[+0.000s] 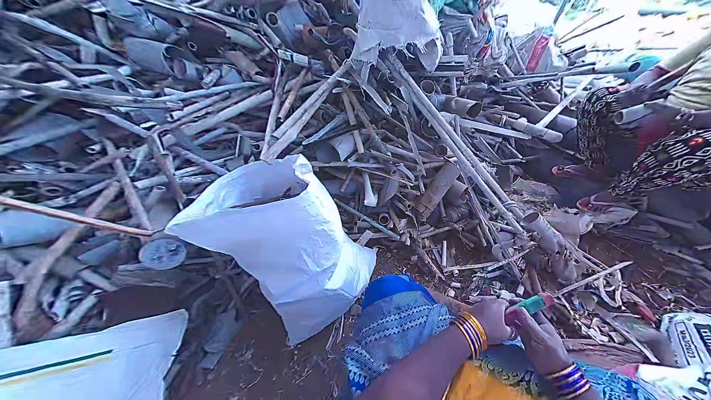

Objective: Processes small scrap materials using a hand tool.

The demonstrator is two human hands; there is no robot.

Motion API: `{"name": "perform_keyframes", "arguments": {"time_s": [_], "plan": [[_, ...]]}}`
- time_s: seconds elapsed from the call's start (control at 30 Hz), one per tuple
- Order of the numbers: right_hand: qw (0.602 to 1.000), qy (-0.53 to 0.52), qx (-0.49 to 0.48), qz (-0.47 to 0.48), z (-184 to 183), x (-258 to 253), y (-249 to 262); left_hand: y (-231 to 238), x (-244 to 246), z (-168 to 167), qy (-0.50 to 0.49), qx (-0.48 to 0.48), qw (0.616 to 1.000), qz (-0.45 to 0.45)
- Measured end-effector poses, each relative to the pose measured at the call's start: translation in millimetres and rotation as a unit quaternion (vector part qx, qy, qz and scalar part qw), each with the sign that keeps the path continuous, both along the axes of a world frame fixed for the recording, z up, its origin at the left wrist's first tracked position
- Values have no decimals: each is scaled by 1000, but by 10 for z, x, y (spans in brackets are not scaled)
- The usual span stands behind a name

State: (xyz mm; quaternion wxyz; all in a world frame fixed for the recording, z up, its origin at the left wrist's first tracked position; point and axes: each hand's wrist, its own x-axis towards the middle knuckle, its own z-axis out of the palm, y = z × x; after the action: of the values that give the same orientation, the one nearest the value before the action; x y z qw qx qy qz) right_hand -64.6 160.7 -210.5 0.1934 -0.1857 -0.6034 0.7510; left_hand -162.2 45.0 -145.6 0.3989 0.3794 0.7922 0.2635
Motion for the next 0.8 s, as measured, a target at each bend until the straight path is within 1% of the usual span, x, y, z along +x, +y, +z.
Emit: {"name": "perform_keyframes", "arguments": {"time_s": [0.07,0.1,0.13,0.17,0.2,0.23,0.27,0.3,0.33,0.37,0.4,0.47,0.57,0.7,0.8], "plan": [[991,80,-82,-61,124,-61,22,-222,-11,134,7,2,999,44],[984,98,-110,-99,206,-89,79,-381,-58,211,11,25,996,91],[977,104,-128,-133,277,-108,154,-576,-130,299,14,75,984,160],[974,100,-128,-158,322,-106,243,-783,-216,404,5,148,958,245],[973,86,-116,-179,327,-73,328,-986,-299,520,-7,232,917,324],[973,66,-99,-197,282,-15,411,-1172,-359,637,-15,320,866,384],[973,36,-74,-215,195,51,485,-1343,-405,742,-7,400,817,416],[972,1,-45,-232,82,114,541,-1496,-444,819,23,462,778,425],[968,-36,-18,-249,-58,173,592,-1623,-470,871,65,507,747,424],[961,-74,-1,-266,-187,216,636,-1724,-484,906,104,538,723,422],[950,-110,-4,-291,-279,224,680,-1803,-488,929,135,557,705,419],[933,-147,-49,-326,-337,204,732,-1927,-463,953,183,565,686,420],[926,-139,-98,-338,-372,202,756,-2035,-412,954,201,570,673,427],[929,-149,-104,-323,-378,242,762,-2062,-398,872,225,615,644,397],[930,-162,-104,-313,-403,254,764,-2059,-395,821,229,628,632,392]]}}
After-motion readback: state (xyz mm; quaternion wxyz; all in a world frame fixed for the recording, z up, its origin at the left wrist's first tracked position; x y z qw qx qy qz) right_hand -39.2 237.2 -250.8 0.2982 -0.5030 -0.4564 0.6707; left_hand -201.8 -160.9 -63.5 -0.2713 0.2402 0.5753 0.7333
